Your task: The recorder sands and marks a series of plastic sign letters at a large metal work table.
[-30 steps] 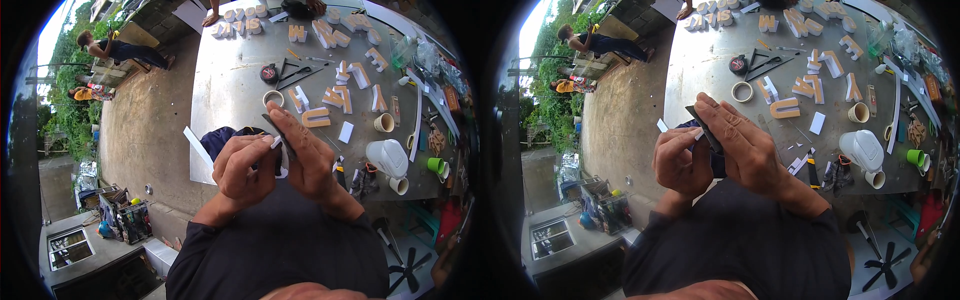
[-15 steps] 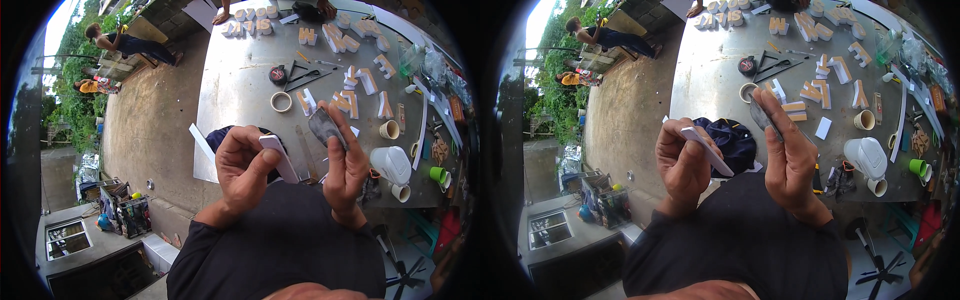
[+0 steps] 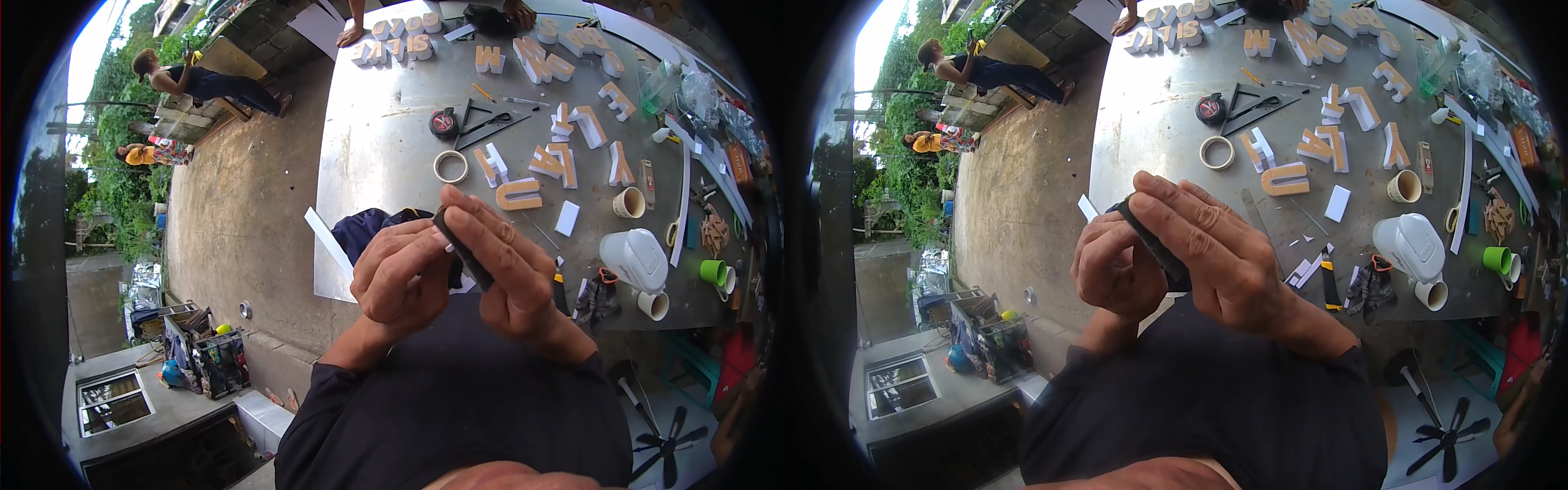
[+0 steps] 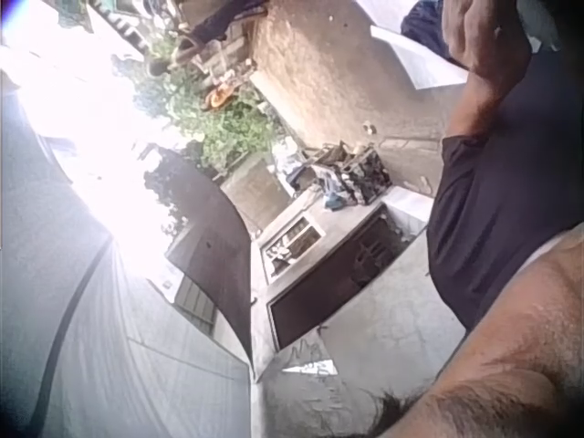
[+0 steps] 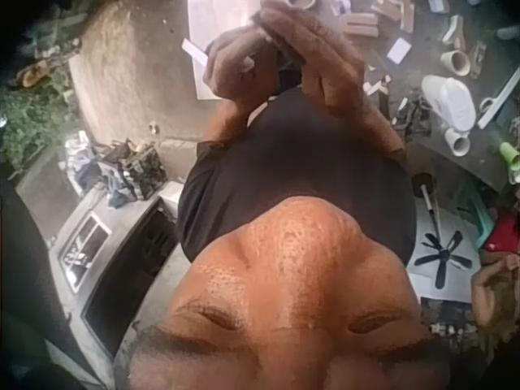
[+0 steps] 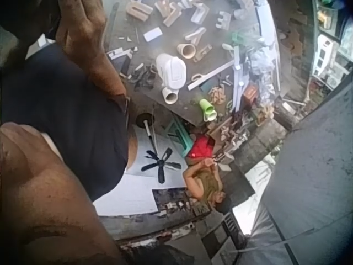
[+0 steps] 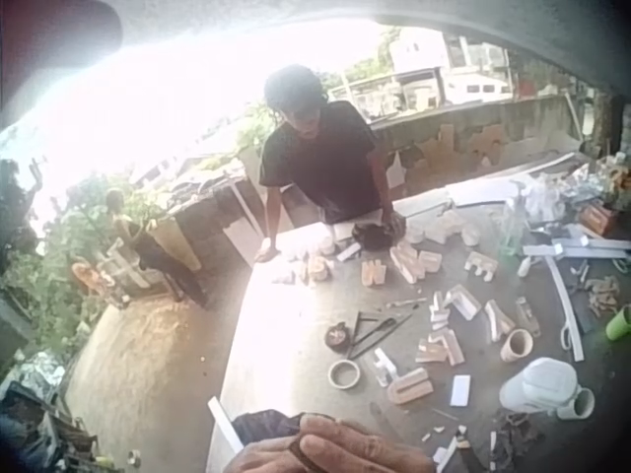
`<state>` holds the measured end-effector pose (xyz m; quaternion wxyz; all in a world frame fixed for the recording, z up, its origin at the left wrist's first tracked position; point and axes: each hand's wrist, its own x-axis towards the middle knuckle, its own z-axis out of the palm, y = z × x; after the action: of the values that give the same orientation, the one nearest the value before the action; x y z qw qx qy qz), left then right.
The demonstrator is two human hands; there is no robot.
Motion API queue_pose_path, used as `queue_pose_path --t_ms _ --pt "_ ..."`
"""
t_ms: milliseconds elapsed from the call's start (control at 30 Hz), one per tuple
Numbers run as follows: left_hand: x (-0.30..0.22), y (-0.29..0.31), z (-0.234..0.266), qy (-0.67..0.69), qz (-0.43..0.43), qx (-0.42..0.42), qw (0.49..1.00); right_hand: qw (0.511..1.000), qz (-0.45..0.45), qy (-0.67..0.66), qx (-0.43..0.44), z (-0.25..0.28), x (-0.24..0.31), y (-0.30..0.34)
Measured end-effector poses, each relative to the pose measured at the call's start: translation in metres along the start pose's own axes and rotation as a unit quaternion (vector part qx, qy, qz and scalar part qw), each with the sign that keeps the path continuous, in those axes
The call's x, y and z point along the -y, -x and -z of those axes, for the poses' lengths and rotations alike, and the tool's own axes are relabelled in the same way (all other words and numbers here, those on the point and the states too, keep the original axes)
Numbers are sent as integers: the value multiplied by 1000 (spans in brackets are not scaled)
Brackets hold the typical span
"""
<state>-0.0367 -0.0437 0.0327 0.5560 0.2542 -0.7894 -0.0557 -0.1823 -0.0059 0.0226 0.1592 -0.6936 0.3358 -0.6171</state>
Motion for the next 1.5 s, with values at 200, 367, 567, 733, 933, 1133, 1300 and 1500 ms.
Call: queue_pose_path --t_ms 200,367,567,733,933,1133,1300,1500 --pt "0 -5 0 -2 -5 16 1000 999 -2 -22 -28 0 5 -1" --pt "4 -5 0 -13 -16 12 1000 1000 17 -21 -5 4 1 -6" --pt "7 -3 1 -27 -20 17 999 1000 -10 -25 -11 1 -1 -5" --pt "6 -5 2 -2 2 37 999 1000 -15 0 3 1 -6 -8" --pt "9 -3 3 -15 -7 26 1000 1000 -26 17 -2 -4 -6 -5" --pt "7 -4 1 -16 2 19 1000 1000 -14 9 -22 -7 -8 -5" --pt "7 7 4 151 152 -15 977 975 -201 -82 -49 3 -14 4" --pt "-4 2 12 450 390 -60 801 956 -219 -136 -140 14 -1 4"
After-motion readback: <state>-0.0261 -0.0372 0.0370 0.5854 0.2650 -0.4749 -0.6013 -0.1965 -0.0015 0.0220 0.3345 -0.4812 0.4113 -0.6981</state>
